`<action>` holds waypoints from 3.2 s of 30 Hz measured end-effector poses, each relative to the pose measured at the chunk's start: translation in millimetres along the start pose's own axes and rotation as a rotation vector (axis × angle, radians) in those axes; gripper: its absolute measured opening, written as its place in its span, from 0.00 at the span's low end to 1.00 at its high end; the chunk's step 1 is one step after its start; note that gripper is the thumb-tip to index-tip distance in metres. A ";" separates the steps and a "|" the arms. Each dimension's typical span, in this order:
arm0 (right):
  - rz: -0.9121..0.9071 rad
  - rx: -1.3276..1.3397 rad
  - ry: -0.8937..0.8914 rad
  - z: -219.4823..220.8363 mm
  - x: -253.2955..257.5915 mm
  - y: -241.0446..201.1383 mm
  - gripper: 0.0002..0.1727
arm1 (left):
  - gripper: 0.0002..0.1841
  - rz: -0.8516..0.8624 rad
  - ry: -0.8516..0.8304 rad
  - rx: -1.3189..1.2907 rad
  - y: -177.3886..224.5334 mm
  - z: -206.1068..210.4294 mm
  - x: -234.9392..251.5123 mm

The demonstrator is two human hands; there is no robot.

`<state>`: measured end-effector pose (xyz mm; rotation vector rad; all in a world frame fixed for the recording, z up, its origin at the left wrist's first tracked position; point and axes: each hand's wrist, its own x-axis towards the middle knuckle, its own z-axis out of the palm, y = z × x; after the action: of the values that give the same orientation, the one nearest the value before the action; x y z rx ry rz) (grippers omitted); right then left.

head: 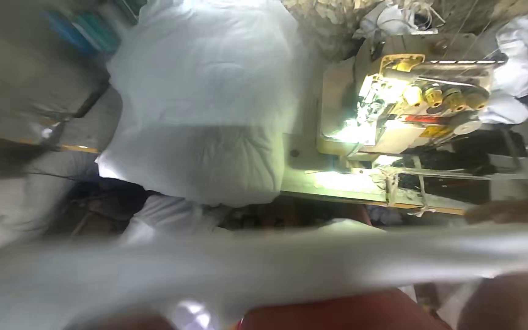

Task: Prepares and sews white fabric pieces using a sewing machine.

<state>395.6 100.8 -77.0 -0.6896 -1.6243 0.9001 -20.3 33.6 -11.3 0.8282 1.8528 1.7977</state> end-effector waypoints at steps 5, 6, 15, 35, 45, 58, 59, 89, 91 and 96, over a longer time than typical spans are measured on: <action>0.916 -0.460 -0.047 -13.7 -63.9 33.7 0.13 | 0.14 0.363 -0.769 0.681 -101.2 79.7 93.5; 1.119 -0.533 -0.118 -11.1 -77.8 50.5 0.18 | 0.14 0.439 -0.886 0.711 -123.0 95.2 97.2; 1.541 -0.944 -0.464 26.7 -137.7 121.8 0.24 | 0.15 0.708 -1.009 0.662 -182.6 163.6 126.9; 0.865 0.204 -0.084 198.2 117.1 189.9 0.14 | 0.16 0.547 -0.989 0.900 -154.7 156.1 102.7; 0.829 0.189 -0.151 190.9 111.1 181.9 0.09 | 0.10 0.647 -0.799 0.582 -173.3 148.1 97.0; 0.825 0.284 -0.038 183.2 100.6 187.1 0.14 | 0.06 0.519 -0.764 -0.045 -186.5 205.7 96.2; 0.832 0.320 -0.008 182.0 100.4 188.9 0.17 | 0.06 0.488 -0.775 -0.074 -189.5 210.7 95.9; 0.726 0.227 0.146 186.8 93.3 186.0 0.13 | 0.05 0.407 -0.823 0.065 -154.6 232.4 82.4; 0.773 0.192 0.199 191.0 98.0 187.7 0.11 | 0.07 0.492 -0.808 0.083 -155.2 228.2 83.1; 0.891 0.155 0.267 193.8 109.7 181.6 0.10 | 0.08 0.888 -0.762 0.272 -166.8 209.8 90.4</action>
<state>178.7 249.5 -192.7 -1.3977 -0.9634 1.4621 34.3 252.3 -182.2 2.3105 1.2733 1.2691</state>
